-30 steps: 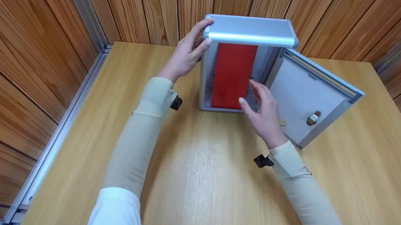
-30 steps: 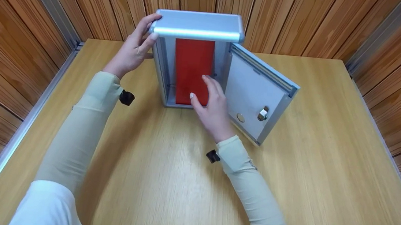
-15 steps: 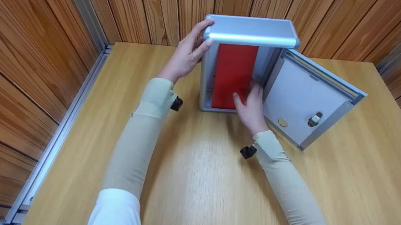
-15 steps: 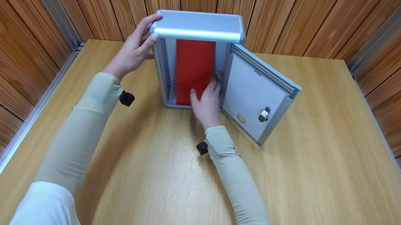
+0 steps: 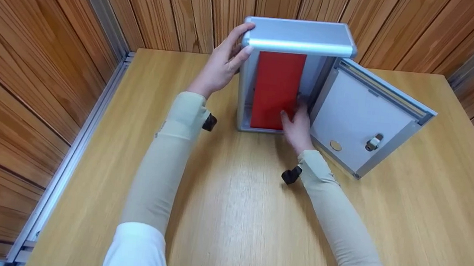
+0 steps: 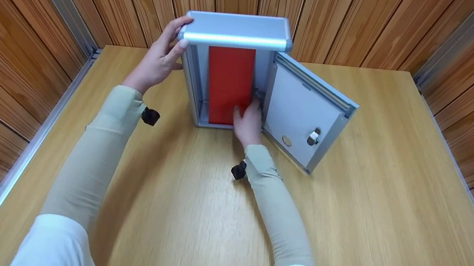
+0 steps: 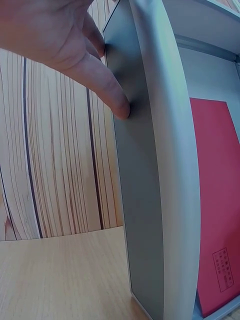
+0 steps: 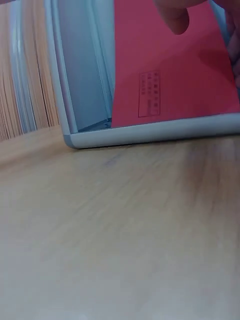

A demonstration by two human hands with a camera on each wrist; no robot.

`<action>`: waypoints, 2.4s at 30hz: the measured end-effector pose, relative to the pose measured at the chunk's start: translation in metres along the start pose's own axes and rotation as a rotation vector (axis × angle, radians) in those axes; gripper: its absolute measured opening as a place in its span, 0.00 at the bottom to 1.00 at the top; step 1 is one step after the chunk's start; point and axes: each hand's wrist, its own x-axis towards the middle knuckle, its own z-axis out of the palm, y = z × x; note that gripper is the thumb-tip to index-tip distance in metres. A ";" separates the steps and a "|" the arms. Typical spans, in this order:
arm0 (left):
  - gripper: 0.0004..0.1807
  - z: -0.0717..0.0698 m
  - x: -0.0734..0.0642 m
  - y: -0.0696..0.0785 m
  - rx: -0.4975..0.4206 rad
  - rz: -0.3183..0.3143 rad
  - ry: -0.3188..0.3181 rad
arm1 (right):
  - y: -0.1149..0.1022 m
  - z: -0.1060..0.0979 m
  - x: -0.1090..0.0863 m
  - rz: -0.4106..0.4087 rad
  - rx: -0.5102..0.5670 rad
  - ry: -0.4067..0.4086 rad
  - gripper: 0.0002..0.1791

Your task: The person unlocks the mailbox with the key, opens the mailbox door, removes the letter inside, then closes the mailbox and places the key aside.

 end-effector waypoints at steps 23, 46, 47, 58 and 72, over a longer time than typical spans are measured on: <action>0.30 0.004 0.010 -0.016 -0.030 -0.014 -0.010 | 0.001 -0.005 0.000 -0.150 0.083 0.205 0.07; 0.29 -0.001 0.000 0.001 -0.022 -0.012 -0.019 | -0.014 -0.044 -0.060 0.126 0.393 -0.110 0.12; 0.29 -0.001 0.000 0.001 -0.023 -0.014 -0.018 | -0.013 -0.047 -0.064 0.137 0.402 -0.122 0.11; 0.29 0.000 0.005 -0.003 -0.006 -0.030 -0.013 | -0.008 -0.067 -0.104 0.254 0.436 -0.247 0.11; 0.28 0.001 0.022 -0.030 0.024 0.009 0.010 | 0.001 -0.078 -0.146 0.396 0.480 -0.366 0.17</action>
